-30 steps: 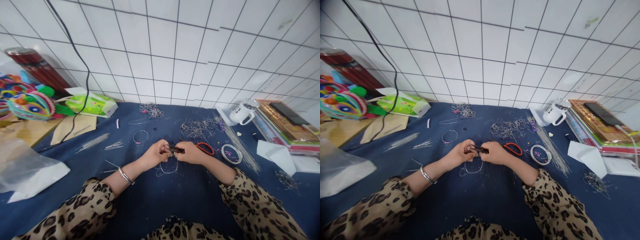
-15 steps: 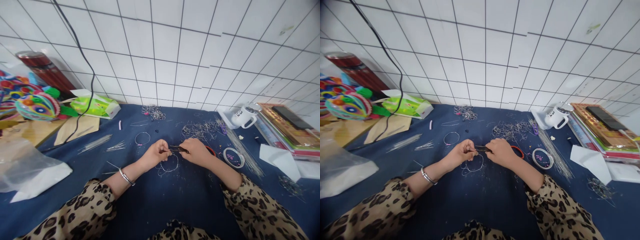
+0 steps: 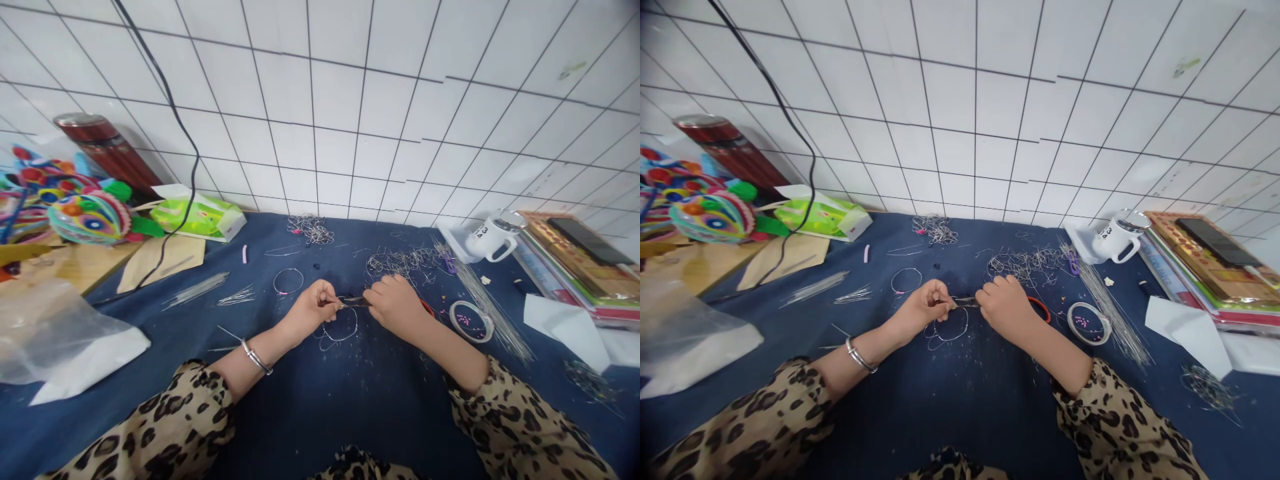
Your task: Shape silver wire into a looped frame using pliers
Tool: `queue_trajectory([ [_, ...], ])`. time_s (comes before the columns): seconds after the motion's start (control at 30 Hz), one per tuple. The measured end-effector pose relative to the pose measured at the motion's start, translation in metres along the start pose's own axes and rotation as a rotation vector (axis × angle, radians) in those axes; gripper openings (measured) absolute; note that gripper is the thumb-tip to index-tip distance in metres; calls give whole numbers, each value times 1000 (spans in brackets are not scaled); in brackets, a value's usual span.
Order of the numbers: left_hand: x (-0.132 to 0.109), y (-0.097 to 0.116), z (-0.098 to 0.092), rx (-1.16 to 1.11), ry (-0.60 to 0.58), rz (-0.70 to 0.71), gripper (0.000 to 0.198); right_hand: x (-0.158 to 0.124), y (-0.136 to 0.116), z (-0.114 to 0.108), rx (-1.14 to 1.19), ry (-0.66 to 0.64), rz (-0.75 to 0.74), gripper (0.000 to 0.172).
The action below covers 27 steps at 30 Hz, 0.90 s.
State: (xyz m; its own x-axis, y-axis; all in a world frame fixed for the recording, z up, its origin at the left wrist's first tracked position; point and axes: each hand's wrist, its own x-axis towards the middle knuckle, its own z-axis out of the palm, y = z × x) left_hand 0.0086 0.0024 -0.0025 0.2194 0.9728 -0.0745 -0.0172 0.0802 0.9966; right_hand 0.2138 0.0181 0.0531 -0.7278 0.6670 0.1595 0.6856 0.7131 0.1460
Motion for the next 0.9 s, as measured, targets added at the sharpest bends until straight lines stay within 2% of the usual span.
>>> queue_trajectory([
  [0.3,-1,-4,2,3,40,12,20,-3,-16,4,-90,15,43,18],
  [0.47,-1,-3,4,-4,74,27,20,-4,-22,5,-84,15,154,17],
  [0.6,-2,-1,5,-25,95,27,20,-4,-25,3,-81,13,232,25],
  [0.9,-3,-1,8,-90,157,28,18,-5,-26,1,-111,4,223,30],
])
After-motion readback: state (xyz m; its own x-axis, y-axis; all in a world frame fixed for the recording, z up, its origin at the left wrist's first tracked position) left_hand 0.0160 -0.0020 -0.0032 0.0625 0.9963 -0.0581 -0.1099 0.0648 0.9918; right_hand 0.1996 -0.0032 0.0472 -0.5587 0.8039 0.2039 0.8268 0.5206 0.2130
